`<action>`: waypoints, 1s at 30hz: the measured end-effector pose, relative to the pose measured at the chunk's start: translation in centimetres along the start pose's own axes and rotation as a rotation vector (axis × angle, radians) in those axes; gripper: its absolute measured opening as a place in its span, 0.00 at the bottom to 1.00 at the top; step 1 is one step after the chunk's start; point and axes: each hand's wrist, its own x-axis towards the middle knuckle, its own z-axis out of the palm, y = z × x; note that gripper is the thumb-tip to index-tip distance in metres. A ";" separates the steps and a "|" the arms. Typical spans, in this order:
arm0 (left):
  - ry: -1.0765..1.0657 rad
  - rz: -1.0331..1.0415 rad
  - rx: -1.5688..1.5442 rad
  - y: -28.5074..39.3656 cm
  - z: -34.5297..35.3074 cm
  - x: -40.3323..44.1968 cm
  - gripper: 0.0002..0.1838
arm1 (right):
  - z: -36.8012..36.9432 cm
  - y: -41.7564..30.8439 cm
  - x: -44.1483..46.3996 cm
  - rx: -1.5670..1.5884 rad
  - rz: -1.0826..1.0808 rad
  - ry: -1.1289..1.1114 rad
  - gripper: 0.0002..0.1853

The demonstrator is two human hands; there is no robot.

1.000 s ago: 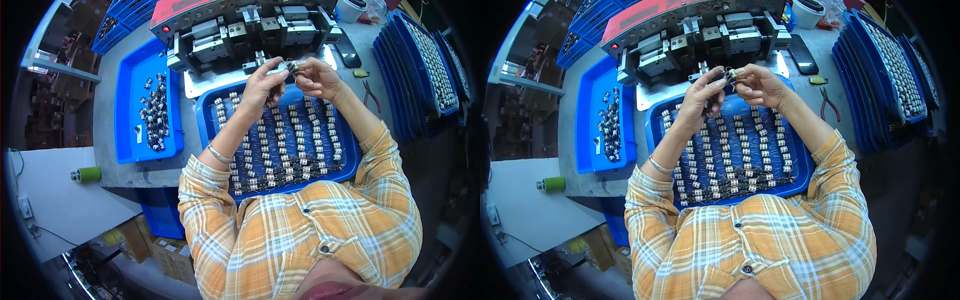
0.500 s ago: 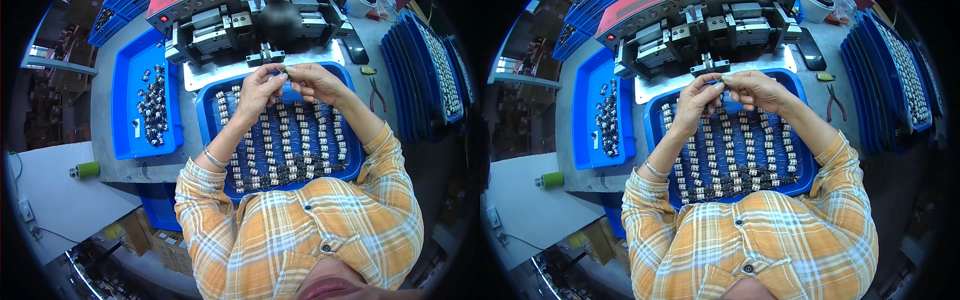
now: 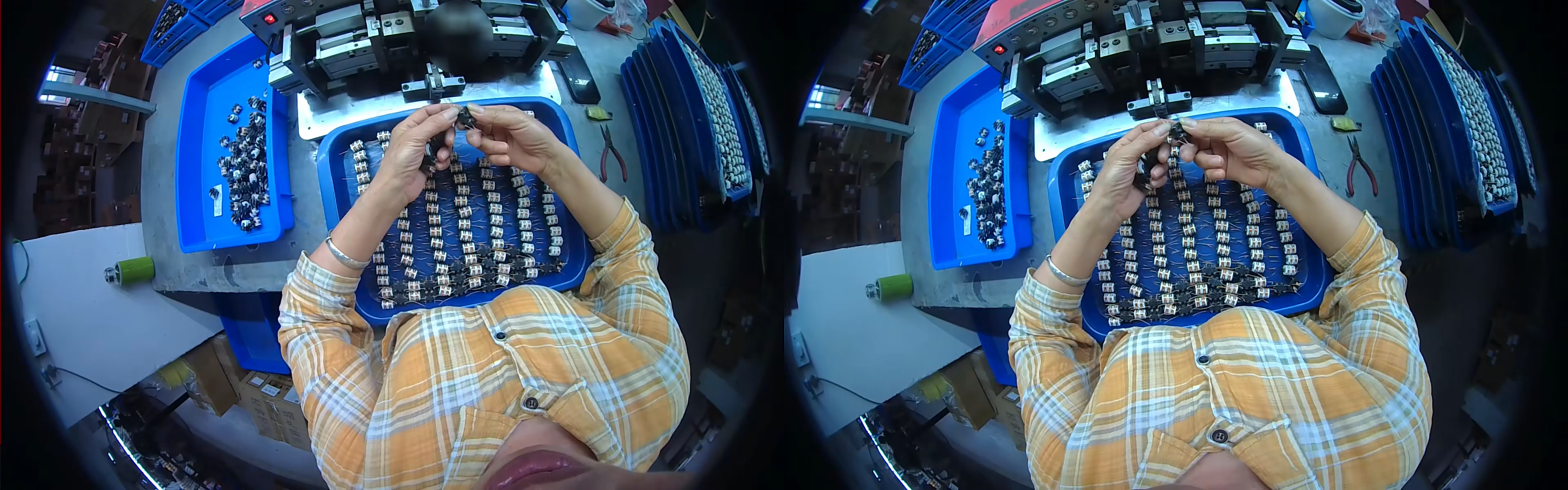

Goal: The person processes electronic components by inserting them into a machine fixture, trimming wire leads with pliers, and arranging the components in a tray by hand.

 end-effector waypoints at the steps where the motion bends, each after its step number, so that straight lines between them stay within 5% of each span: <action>1: -0.002 -0.004 0.002 0.0 0.0 0.0 0.12 | -0.2 0.1 0.0 -0.001 0.001 0.000 0.13; 21: 0.014 0.195 0.352 -0.4 -0.1 -0.8 0.10 | 0.6 1.4 -0.8 0.178 0.130 -0.031 0.22; 24: -0.030 -0.015 -0.036 -0.4 -0.1 -0.8 0.09 | 1.3 1.4 -1.0 0.116 0.103 -0.011 0.23; 30: -0.057 -0.072 -0.210 -1.3 -0.3 -0.6 0.09 | 1.1 1.4 -1.0 0.113 0.080 -0.036 0.22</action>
